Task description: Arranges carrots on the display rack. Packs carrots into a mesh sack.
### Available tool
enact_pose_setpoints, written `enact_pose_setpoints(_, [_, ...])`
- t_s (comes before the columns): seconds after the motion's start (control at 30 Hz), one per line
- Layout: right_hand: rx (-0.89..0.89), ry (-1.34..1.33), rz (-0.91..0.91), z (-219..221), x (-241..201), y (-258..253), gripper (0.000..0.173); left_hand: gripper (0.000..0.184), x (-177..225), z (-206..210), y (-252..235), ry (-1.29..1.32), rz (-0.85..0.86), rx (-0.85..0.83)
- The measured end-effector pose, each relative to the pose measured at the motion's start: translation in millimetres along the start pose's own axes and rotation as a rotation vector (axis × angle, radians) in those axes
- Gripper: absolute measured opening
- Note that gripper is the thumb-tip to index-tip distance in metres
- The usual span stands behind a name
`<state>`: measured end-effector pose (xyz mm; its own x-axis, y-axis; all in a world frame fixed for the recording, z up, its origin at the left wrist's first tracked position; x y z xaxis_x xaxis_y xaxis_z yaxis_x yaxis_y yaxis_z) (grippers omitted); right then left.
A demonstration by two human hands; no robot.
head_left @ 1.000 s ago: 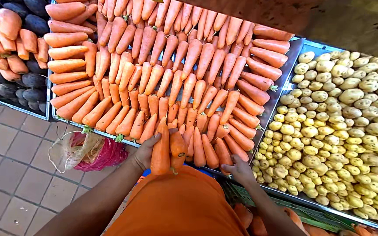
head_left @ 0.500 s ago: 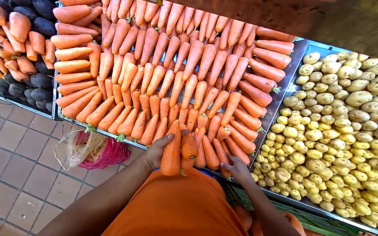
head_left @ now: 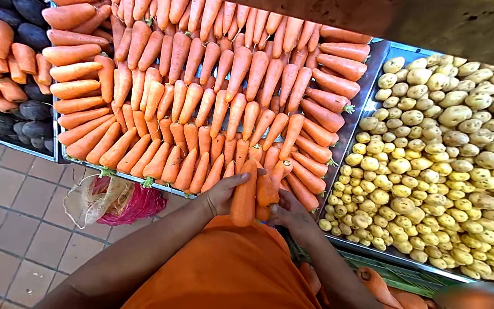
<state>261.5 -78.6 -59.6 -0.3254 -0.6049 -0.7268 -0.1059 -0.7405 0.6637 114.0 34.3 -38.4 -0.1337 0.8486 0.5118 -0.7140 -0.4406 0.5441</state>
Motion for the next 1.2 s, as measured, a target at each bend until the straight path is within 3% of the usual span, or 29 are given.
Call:
enact_pose_setpoints(0.13, [0.078, -0.054, -0.086, -23.9, 5.6, -8.5, 0.059, 0.049, -2.4, -3.4, -13.5, 0.034, 0.000, -0.005])
enact_pose_setpoints(0.23, [0.039, -0.036, -0.091, -25.7, 5.9, -10.1, 0.066, 0.052, -9.5, -3.8, -16.3, 0.024, -0.037, 0.003])
enact_pose_setpoints(0.3, [0.051, 0.021, -0.141, -38.3, 3.2, -17.7, 0.061, 0.051, -10.9, -0.7, -20.8, 0.012, -0.052, 0.007])
enact_pose_setpoints(0.5, [0.357, 0.945, -0.350, -122.8, 4.8, -41.7, 0.065, 0.042, -1.9, -19.8, -17.7, -0.096, -0.031, 0.096])
enact_pose_setpoints(0.6, [0.462, 1.232, -0.488, -120.4, 20.8, -45.0, 0.058, 0.042, 0.9, -39.0, -10.1, -0.129, -0.013, 0.170])
enact_pose_setpoints(0.7, [0.549, 1.340, -0.623, -109.1, 28.9, -42.8, 0.054, 0.041, 1.1, -52.5, -1.7, -0.108, -0.002, 0.236])
enact_pose_setpoints(0.93, [0.373, 1.345, -0.326, -103.5, 36.2, -50.7, 0.052, 0.046, 1.1, -66.4, 16.8, -0.079, 0.020, 0.314])
enact_pose_setpoints(1.1, [0.223, 1.123, -0.114, -109.4, 36.8, -63.3, 0.053, 0.048, 6.4, -68.9, 20.6, -0.044, 0.051, 0.309])
enact_pose_setpoints(1.2, [0.194, 0.764, -0.050, -106.1, 60.0, -69.2, 0.045, 0.049, 9.0, -69.3, 19.7, -0.039, 0.055, 0.299])
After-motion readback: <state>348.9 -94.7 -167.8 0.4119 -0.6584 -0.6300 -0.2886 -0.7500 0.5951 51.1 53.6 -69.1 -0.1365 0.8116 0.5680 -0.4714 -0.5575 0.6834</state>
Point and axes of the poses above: each hand's wrist, its own y-axis away from the middle knuckle, its own z-axis out of the palm, x = y × z, the point moved 6 cm from there along -y, towards the middle knuckle, and after that the axes turned 9 degrees about x, right-handed, at the moved point
